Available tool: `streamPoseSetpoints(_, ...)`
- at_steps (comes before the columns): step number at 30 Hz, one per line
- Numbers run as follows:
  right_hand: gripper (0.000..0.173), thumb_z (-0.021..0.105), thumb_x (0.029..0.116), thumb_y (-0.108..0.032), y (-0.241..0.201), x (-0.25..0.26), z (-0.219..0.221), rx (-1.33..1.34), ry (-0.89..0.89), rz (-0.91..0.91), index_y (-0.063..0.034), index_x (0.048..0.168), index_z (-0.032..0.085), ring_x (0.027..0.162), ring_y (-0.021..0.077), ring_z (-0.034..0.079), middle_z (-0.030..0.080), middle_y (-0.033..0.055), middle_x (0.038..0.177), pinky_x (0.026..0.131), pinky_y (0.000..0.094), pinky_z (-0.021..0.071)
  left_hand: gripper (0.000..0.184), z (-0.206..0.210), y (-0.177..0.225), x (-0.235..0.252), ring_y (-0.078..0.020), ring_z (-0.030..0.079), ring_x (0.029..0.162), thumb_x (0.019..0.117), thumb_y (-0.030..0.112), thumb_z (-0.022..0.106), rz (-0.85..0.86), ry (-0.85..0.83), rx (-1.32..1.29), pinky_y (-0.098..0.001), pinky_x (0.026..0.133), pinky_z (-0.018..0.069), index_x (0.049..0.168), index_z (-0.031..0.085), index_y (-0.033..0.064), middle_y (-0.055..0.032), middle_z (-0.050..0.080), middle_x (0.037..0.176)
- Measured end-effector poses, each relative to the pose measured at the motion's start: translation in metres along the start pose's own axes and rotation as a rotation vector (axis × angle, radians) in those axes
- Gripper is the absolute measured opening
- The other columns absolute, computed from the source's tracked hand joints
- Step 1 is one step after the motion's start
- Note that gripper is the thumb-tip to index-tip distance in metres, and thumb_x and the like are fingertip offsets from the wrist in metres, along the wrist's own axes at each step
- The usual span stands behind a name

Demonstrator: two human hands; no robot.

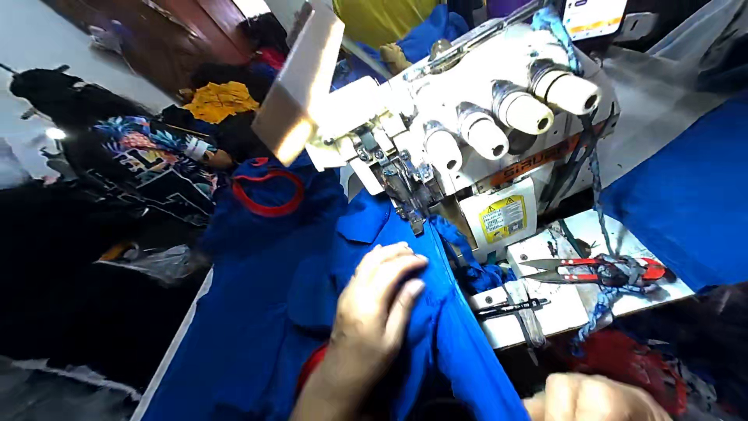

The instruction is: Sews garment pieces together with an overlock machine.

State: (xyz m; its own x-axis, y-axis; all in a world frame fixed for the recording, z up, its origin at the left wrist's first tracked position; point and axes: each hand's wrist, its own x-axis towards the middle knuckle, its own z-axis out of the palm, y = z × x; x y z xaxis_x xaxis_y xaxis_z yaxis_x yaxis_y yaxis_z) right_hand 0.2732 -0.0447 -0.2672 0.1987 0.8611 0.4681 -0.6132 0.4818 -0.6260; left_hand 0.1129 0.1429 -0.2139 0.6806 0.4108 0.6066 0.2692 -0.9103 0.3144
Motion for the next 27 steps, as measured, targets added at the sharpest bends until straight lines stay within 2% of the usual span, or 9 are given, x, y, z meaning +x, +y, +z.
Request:
streamPoseSetpoints(6, 0.016, 0.067, 0.096, -0.009, -0.001, 0.04, -0.021, -0.183, 0.013, -0.023, -0.0166, 0.107, 0.076, 0.103, -0.0017, 0.068, 0.075, -0.0094, 0.105, 0.093, 0.0185, 0.0558, 0.016, -0.011, -0.063, 0.051, -0.0178, 0.062, 0.108, 0.0971, 0.008, 0.057, -0.015, -0.097, 0.061, -0.0294, 0.096, 0.0489, 0.102, 0.067, -0.0037, -0.0159, 0.065, 0.11)
streamPoseSetpoints(10, 0.009, 0.07, 0.0928, -0.01, 0.007, 0.065, -0.02, -0.369, 0.045, -0.056, -0.0158, 0.097, 0.076, 0.095, -0.0037, 0.068, 0.074, -0.0093, 0.096, 0.086, 0.0149, 0.0561, 0.022, -0.007, -0.09, 0.08, -0.0275, 0.066, 0.109, 0.0975, 0.006, 0.058, 0.025, -0.085, 0.151, -0.0396, 0.098, 0.0504, 0.112, 0.07, -0.0054, -0.0222, 0.068, 0.113)
streamPoseSetpoints(13, 0.011, 0.069, 0.0882, 0.0, 0.006, 0.076, -0.014, -0.534, 0.036, -0.06, -0.0089, 0.091, 0.075, 0.089, -0.0032, 0.068, 0.073, -0.0051, 0.09, 0.081, 0.0133, 0.0563, 0.021, -0.008, -0.1, 0.092, -0.0426, 0.067, 0.105, 0.0962, 0.004, 0.06, 0.042, -0.104, 0.265, -0.0515, 0.094, 0.0515, 0.109, 0.07, -0.0097, -0.0302, 0.068, 0.111)
streamPoseSetpoints(16, 0.013, 0.066, 0.0873, 0.003, 0.007, 0.081, -0.009, -0.721, -0.002, -0.087, -0.005, 0.09, 0.075, 0.087, -0.0024, 0.067, 0.073, -0.0018, 0.089, 0.079, 0.0127, 0.056, 0.019, -0.007, -0.102, 0.097, -0.0458, 0.068, 0.103, 0.0959, 0.003, 0.061, 0.04, -0.129, 0.331, -0.0552, 0.092, 0.0516, 0.107, 0.069, -0.01, -0.0305, 0.068, 0.108)
streamPoseSetpoints(18, 0.013, 0.065, 0.088, 0.003, 0.004, 0.085, -0.006, -0.857, -0.049, -0.15, -0.005, 0.09, 0.075, 0.086, -0.0023, 0.067, 0.072, -0.0002, 0.087, 0.078, 0.011, 0.0546, 0.02, -0.012, -0.088, 0.097, -0.0424, 0.067, 0.106, 0.0983, 0.004, 0.061, -0.09, -0.116, 0.292, -0.0569, 0.094, 0.0499, 0.11, 0.069, -0.0103, -0.029, 0.068, 0.112)
streamPoseSetpoints(21, 0.012, 0.065, 0.0901, 0.0, -0.004, 0.09, -0.003, -0.992, -0.096, -0.224, -0.0067, 0.09, 0.075, 0.084, -0.0025, 0.066, 0.07, -0.0008, 0.085, 0.077, 0.0095, 0.0532, 0.029, -0.026, -0.048, 0.069, -0.0132, 0.064, 0.106, 0.1065, 0.017, 0.051, -0.23, 0.163, 0.031, -0.0337, 0.097, 0.0502, 0.116, 0.067, -0.0051, -0.0122, 0.069, 0.114)
streamPoseSetpoints(24, 0.012, 0.066, 0.0876, 0.001, -0.013, 0.099, 0.002, -1.014, -0.094, -0.27, -0.0068, 0.088, 0.075, 0.087, -0.0016, 0.067, 0.072, -0.0012, 0.089, 0.078, 0.0103, 0.0549, 0.048, -0.007, 0.008, 0.02, -0.0022, 0.049, 0.135, 0.102, 0.058, 0.049, -0.061, 0.266, -0.206, -0.0295, 0.114, 0.0407, 0.14, 0.053, 0.029, 0.0161, 0.054, 0.143)
streamPoseSetpoints(25, 0.011, 0.067, 0.0872, 0.001, -0.016, 0.103, 0.004, -1.025, -0.092, -0.281, -0.0071, 0.087, 0.075, 0.089, -0.0011, 0.067, 0.072, -0.0014, 0.09, 0.079, 0.0104, 0.0552, 0.063, 0.011, 0.02, 0.007, -0.0027, 0.042, 0.141, 0.0943, 0.065, 0.057, -0.024, 0.265, -0.16, -0.0315, 0.119, 0.0345, 0.147, 0.045, 0.034, 0.0163, 0.047, 0.152)
streamPoseSetpoints(27, 0.01, 0.069, 0.0865, -0.002, -0.02, 0.109, 0.009, -1.075, -0.088, -0.313, -0.0085, 0.086, 0.076, 0.091, -0.0003, 0.065, 0.067, -0.0019, 0.091, 0.079, 0.01, 0.054, 0.064, 0.045, 0.023, -0.011, -0.0125, 0.037, 0.148, 0.0953, 0.053, 0.064, 0.017, 0.297, 0.059, -0.0449, 0.125, 0.0224, 0.146, 0.041, 0.023, -0.001, 0.044, 0.156)
